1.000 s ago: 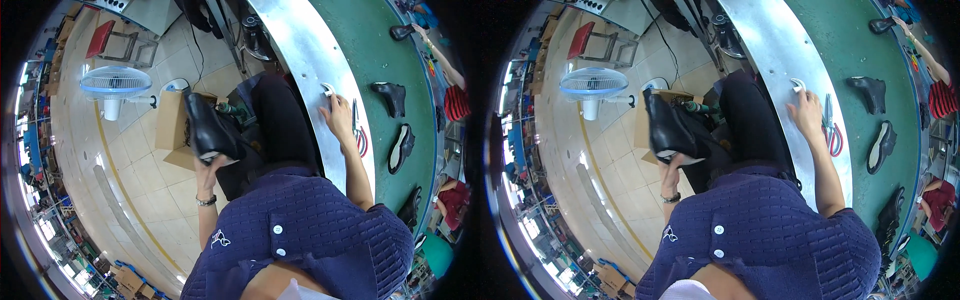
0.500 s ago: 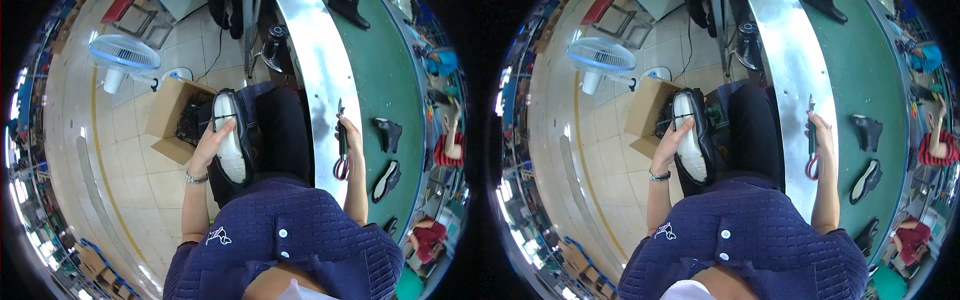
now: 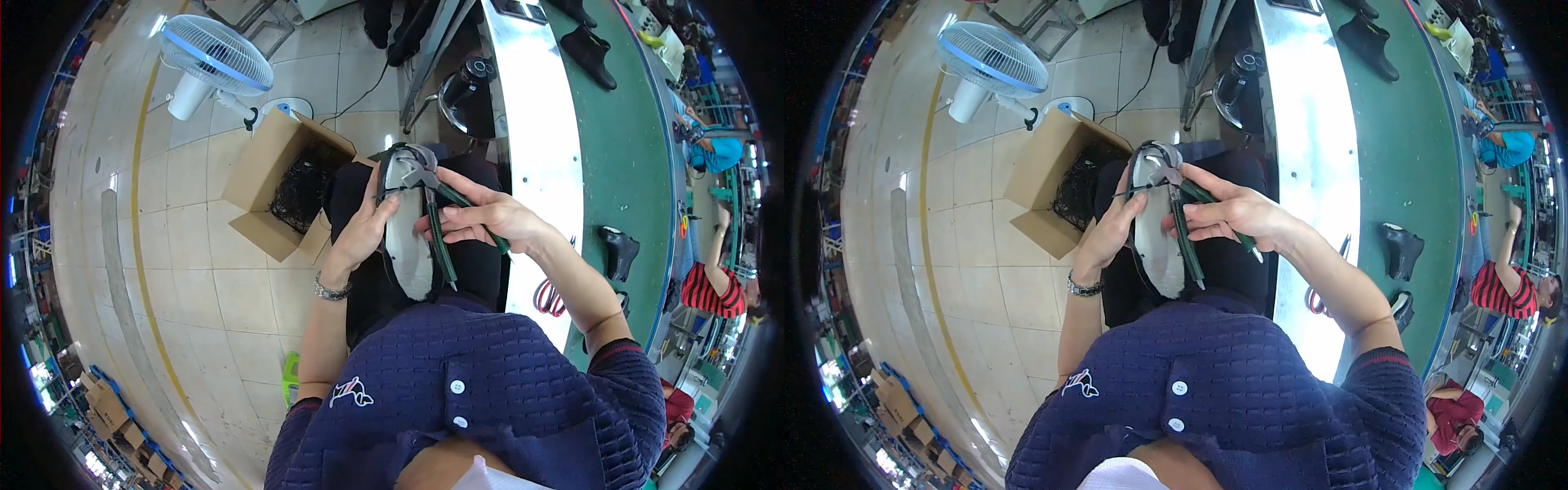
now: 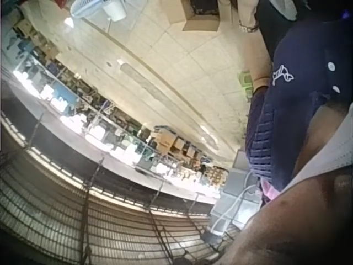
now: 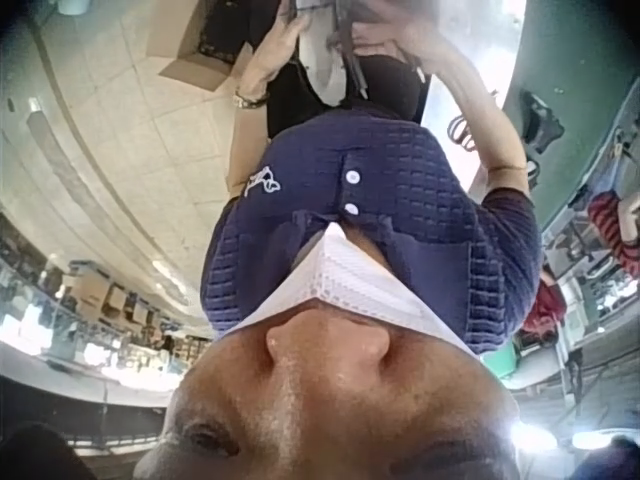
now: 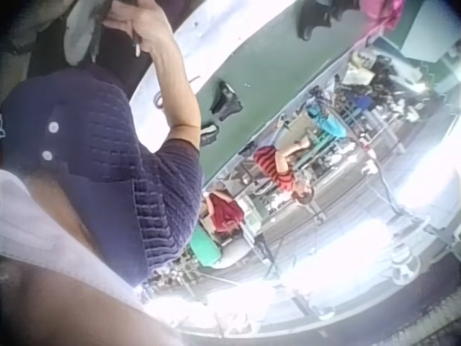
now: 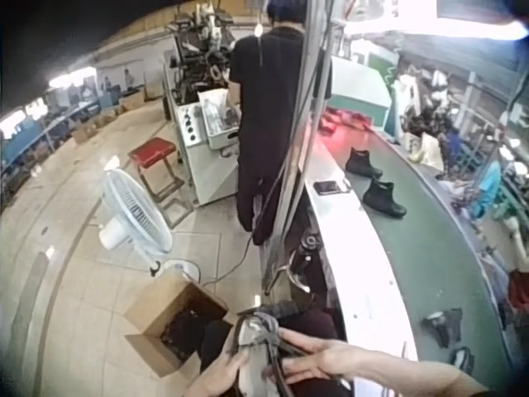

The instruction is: Assembling a shoe by gluing, trimming, and shaping the upper and sole components.

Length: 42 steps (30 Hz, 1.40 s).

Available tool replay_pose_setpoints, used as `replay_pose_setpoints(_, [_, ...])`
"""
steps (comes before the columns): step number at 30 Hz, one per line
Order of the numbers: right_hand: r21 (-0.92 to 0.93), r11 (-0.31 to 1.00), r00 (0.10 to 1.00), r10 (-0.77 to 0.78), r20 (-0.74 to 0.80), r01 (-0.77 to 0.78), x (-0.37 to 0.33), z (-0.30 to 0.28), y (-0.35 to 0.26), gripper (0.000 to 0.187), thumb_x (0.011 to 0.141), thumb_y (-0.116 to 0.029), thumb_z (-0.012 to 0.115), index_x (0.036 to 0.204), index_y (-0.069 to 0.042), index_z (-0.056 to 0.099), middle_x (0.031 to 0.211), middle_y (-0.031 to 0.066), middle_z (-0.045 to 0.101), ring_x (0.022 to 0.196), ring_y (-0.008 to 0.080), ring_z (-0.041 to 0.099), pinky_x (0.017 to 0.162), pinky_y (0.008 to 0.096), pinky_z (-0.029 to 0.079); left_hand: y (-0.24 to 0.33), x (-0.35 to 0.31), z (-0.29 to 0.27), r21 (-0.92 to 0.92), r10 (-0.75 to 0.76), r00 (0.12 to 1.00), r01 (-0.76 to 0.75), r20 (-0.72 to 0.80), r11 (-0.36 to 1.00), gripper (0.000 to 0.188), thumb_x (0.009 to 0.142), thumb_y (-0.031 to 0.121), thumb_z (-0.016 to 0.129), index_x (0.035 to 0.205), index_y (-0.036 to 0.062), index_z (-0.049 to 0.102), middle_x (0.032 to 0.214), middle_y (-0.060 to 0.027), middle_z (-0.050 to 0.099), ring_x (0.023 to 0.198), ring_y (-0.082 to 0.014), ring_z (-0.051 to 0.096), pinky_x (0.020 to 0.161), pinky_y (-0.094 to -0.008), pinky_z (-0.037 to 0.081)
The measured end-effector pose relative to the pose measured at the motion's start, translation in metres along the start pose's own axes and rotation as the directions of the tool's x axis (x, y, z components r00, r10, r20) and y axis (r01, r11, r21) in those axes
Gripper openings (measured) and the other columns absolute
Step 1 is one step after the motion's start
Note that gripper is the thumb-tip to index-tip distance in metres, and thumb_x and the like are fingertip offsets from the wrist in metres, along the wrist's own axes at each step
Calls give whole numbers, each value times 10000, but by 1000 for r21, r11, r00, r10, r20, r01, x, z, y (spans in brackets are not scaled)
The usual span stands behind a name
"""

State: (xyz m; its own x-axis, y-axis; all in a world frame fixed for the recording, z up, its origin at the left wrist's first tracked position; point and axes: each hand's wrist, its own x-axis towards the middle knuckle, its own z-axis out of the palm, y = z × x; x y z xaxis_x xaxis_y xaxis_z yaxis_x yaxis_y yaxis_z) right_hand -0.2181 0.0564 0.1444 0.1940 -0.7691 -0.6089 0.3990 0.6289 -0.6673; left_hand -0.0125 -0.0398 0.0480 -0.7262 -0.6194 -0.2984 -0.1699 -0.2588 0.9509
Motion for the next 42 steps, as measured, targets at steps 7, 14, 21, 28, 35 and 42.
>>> replay_pose_setpoints(7, [-126,990,987,46,-151,-65,9,19,-5,713,977,-183,542,1532,-132,96,907,64,589,796,154,601,752,351,552,16,15,7,323,262,907,-152,-329,934,458,881,198,643,1286,21,527,1252,-189,575,1091,-303,595,891,-352,474])
replay_pose_setpoints(14, [-511,857,976,-160,-145,64,14,16,13,629,1000,-120,460,1516,-56,106,803,61,565,684,124,584,622,294,533,15,24,16,438,448,774,-247,-447,865,213,893,116,616,1089,54,672,908,-157,690,701,-281,636,656,-324,499])
replay_pose_setpoints(21, [-701,711,950,-252,-183,54,8,24,17,589,995,-127,464,1497,-40,168,775,104,614,634,155,609,631,314,532,10,24,4,465,546,769,-370,-333,804,208,914,74,576,1099,63,670,917,-158,691,682,-266,641,621,-319,492])
replay_pose_setpoints(28, [-774,633,990,-87,-107,-28,5,9,-8,629,974,-58,452,1517,-78,133,870,111,644,728,150,636,721,299,533,6,22,0,520,568,791,-395,-227,757,267,897,15,551,1140,67,648,956,-179,684,734,-299,659,656,-346,506])
replay_pose_setpoints(35, [11,996,992,93,-90,-92,-2,19,1,705,982,-87,486,1529,-118,43,984,117,641,866,176,637,804,346,548,0,22,5,556,641,723,-431,-259,711,326,879,-14,541,1180,76,625,918,-188,673,758,-322,655,658,-375,504])
replay_pose_setpoints(42, [-716,698,914,-298,-274,13,6,29,28,633,986,-97,483,1520,-119,144,716,44,552,597,113,549,568,286,513,1,26,3,517,623,741,-440,-253,734,376,823,-56,542,1173,59,621,1017,-183,676,872,-310,676,727,-350,528])
